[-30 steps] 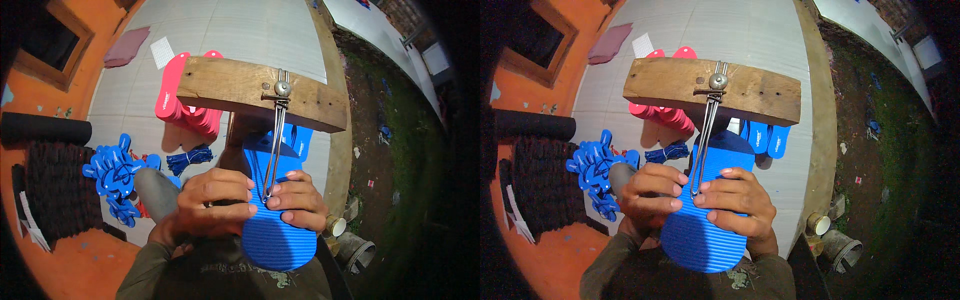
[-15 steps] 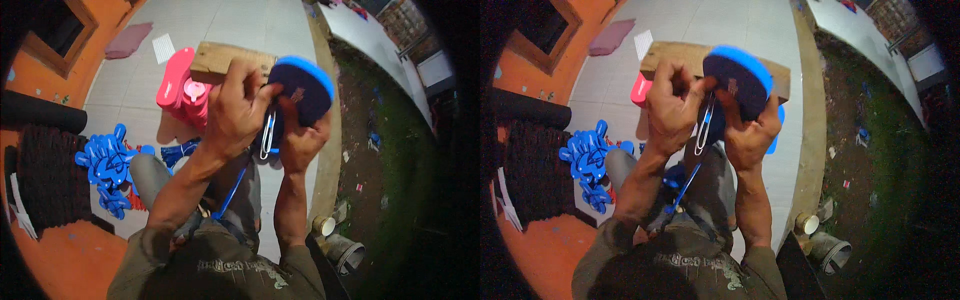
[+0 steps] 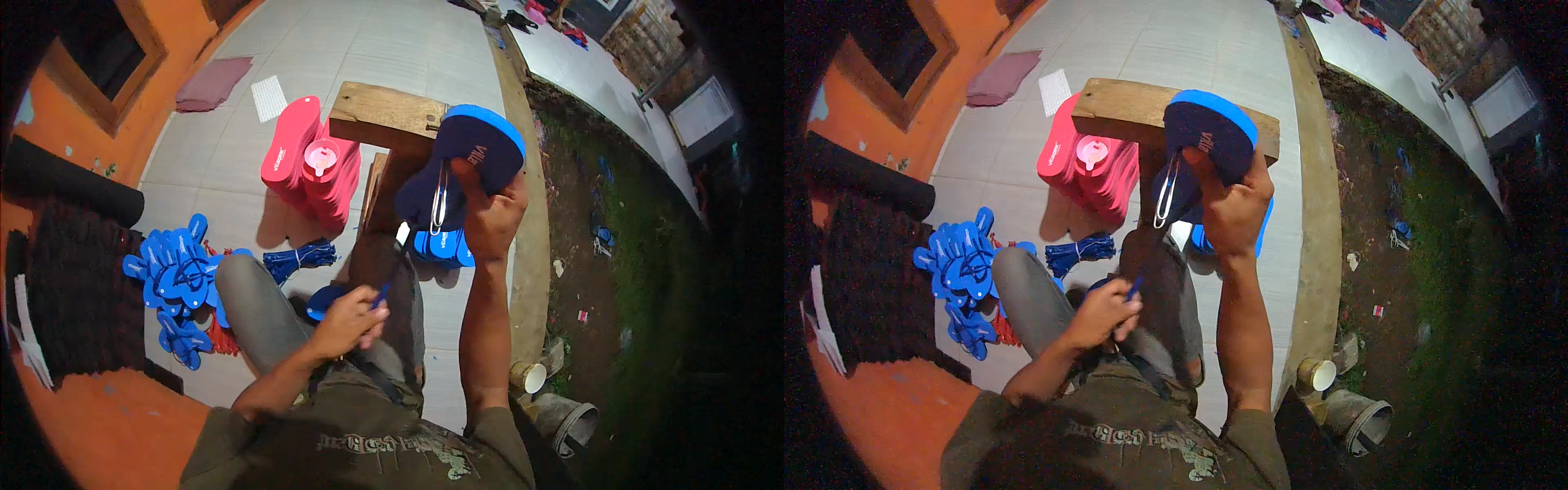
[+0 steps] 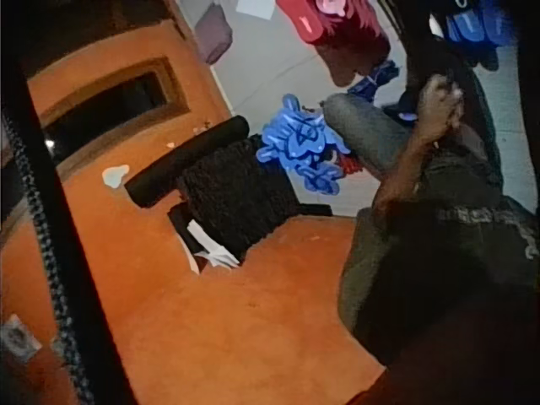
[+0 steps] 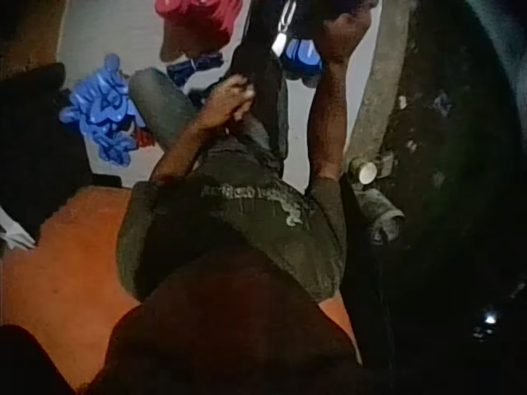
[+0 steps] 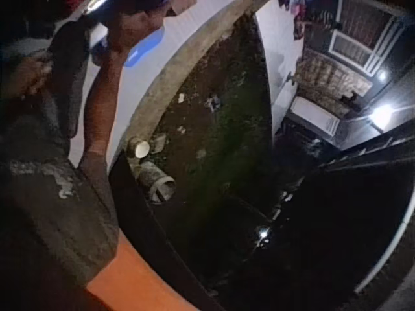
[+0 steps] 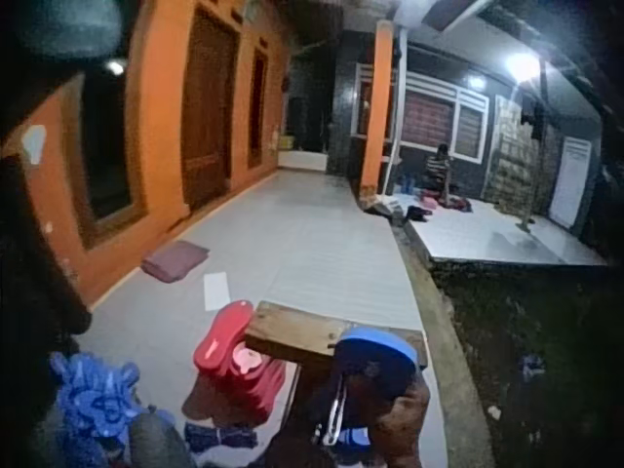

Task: The person attaches straps to flip-flop soles using a wooden jig, pulling the straps through the holes in the soles by hand.

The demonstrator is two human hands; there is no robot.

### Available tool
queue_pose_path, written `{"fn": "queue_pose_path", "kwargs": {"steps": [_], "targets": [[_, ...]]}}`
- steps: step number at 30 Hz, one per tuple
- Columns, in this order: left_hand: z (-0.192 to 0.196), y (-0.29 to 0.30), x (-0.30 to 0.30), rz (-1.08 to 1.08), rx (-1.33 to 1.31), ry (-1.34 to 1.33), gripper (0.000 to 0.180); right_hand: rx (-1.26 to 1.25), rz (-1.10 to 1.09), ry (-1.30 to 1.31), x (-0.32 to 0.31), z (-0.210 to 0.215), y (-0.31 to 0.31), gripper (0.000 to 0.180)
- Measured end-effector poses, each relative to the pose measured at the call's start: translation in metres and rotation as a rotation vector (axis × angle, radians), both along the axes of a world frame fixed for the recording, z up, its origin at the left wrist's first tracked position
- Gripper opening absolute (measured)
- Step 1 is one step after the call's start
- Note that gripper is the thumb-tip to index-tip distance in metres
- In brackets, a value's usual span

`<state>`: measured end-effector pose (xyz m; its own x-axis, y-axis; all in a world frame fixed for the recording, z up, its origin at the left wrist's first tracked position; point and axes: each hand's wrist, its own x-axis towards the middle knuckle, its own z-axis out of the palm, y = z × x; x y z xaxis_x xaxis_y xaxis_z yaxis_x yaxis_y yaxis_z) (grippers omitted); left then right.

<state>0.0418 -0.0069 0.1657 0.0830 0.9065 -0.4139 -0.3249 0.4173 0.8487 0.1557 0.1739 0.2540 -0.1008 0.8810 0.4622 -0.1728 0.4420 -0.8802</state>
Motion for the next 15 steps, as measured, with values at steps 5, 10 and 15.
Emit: {"fn": "queue_pose_path", "kwargs": {"steps": [5, 10, 15], "targets": [[-0.006, -0.027, -0.034, 0.530, 0.192, -0.054, 0.013, -0.043, -0.002, 0.028, -0.004, 0.006, -0.005, 0.029], [0.007, -0.006, -0.046, 0.636, 0.363, -0.111, 0.017, 0.029, -0.330, 0.008, 0.006, -0.029, -0.059, 0.030], [0.007, -0.010, -0.040, 0.549, 0.496, 0.195, 0.017, -0.042, -0.084, -0.519, -0.013, -0.046, -0.065, 0.024]]}}
